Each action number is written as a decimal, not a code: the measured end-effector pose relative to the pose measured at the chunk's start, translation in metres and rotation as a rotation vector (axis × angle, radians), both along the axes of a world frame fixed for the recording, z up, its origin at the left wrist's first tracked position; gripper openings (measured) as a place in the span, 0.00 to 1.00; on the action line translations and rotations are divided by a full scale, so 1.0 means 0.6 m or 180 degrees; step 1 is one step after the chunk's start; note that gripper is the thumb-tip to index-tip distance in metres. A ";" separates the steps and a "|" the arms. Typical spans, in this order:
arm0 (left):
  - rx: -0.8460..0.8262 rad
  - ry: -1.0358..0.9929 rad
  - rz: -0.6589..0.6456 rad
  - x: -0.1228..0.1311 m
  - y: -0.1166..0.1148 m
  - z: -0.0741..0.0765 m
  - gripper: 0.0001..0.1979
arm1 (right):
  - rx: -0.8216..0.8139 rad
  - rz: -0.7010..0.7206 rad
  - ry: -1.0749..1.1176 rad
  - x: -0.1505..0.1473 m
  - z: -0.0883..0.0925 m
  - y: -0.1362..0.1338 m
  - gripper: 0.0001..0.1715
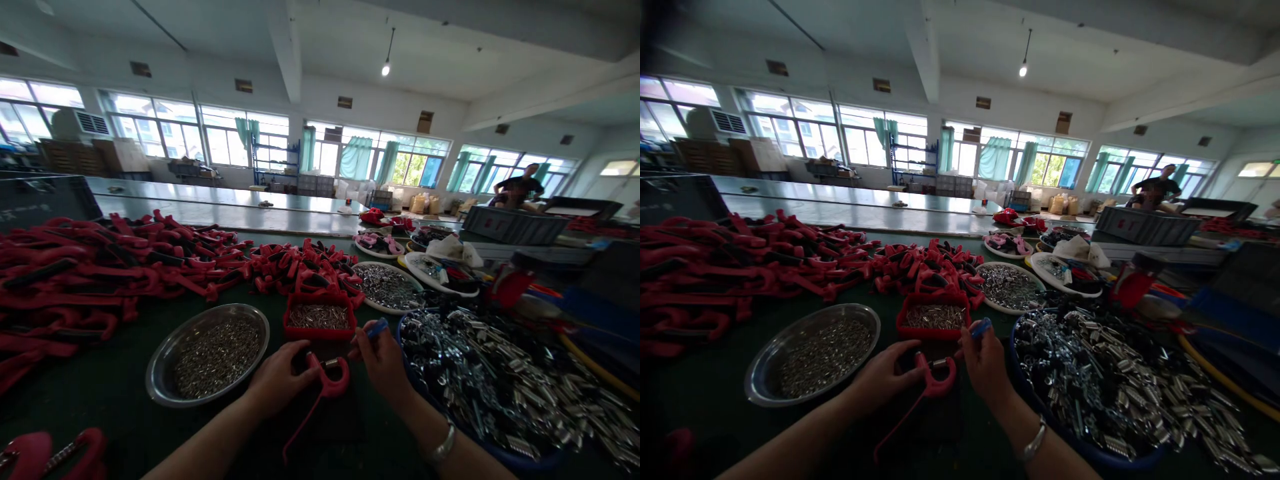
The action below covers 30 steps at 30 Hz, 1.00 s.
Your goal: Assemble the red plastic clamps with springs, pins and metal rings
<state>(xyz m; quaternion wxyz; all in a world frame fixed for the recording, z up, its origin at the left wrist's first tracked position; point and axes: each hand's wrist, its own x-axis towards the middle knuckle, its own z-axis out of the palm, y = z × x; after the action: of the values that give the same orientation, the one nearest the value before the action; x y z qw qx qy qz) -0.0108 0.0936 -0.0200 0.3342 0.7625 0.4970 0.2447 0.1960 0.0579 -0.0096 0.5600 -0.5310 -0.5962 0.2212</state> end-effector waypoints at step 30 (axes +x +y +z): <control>0.0052 0.0015 -0.0020 0.000 0.004 -0.008 0.33 | -0.0678 -0.0037 0.2113 -0.020 -0.001 0.008 0.22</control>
<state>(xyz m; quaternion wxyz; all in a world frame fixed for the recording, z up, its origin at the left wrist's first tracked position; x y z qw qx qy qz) -0.0107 0.0961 -0.0249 0.3276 0.7674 0.4933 0.2458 0.1839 0.0628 -0.0102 0.6660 -0.4890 -0.3521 0.4396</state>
